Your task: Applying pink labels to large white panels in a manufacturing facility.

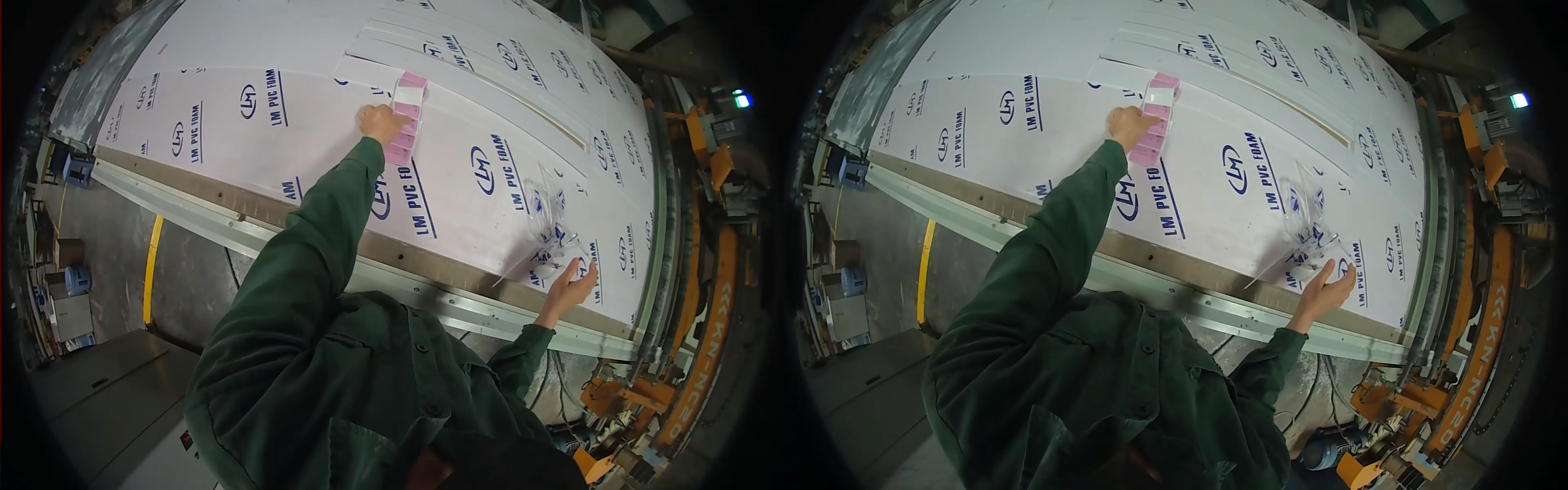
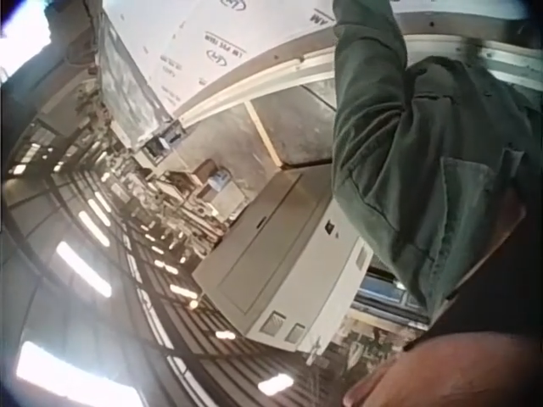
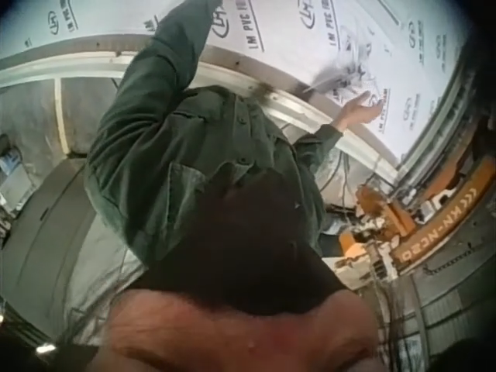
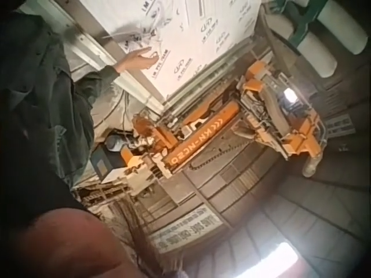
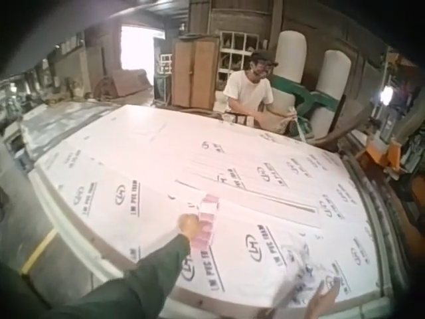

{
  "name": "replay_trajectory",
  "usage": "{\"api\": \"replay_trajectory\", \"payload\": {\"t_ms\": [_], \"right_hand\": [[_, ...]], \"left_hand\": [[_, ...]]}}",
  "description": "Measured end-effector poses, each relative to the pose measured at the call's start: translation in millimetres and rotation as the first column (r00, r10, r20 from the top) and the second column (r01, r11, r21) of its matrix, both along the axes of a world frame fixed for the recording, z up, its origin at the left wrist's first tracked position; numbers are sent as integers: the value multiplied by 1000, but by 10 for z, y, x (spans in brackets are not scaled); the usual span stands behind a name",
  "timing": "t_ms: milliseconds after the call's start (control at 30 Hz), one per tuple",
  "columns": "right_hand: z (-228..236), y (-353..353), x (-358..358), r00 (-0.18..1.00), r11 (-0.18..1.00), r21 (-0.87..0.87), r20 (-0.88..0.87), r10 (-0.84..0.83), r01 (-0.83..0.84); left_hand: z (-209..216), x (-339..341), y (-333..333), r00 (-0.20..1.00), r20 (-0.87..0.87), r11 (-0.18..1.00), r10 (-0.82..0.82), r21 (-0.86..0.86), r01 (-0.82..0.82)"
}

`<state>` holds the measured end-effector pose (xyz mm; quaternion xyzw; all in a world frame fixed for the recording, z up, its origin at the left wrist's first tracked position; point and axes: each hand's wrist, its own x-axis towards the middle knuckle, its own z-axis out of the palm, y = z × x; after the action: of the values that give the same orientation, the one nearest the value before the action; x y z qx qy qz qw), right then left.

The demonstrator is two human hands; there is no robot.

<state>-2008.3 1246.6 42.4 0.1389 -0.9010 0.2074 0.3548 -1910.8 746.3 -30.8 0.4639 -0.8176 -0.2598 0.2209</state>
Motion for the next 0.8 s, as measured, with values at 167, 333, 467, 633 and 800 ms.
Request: {"api": "replay_trajectory", "payload": {"t_ms": [167, 333, 467, 633, 800], "right_hand": [[64, 336, 182, 999, 998, -51, 28, -29, 31], [176, 445, 397, 985, 984, -136, 147, -94, 115], [529, -263, 381, 894, 910, -374, 323, 310, -180], [941, -1779, 388, 228, 374, -583, 310, 923, -721], [967, -2378, 270, -269, 436, -738, 622, 735, -515]], "left_hand": [[196, 161, -244, 830, -553, 698, -73, 566, 439], [1120, 870, -457, 816, -540, 667, -208, 531, 522], [1806, 981, -176, 755, -367, 566, -544, 504, 653], [1999, 656, 594, 298, -269, 155, -916, 447, 881], [1943, 633, 551, 409, -261, 269, -874, 440, 857]]}}
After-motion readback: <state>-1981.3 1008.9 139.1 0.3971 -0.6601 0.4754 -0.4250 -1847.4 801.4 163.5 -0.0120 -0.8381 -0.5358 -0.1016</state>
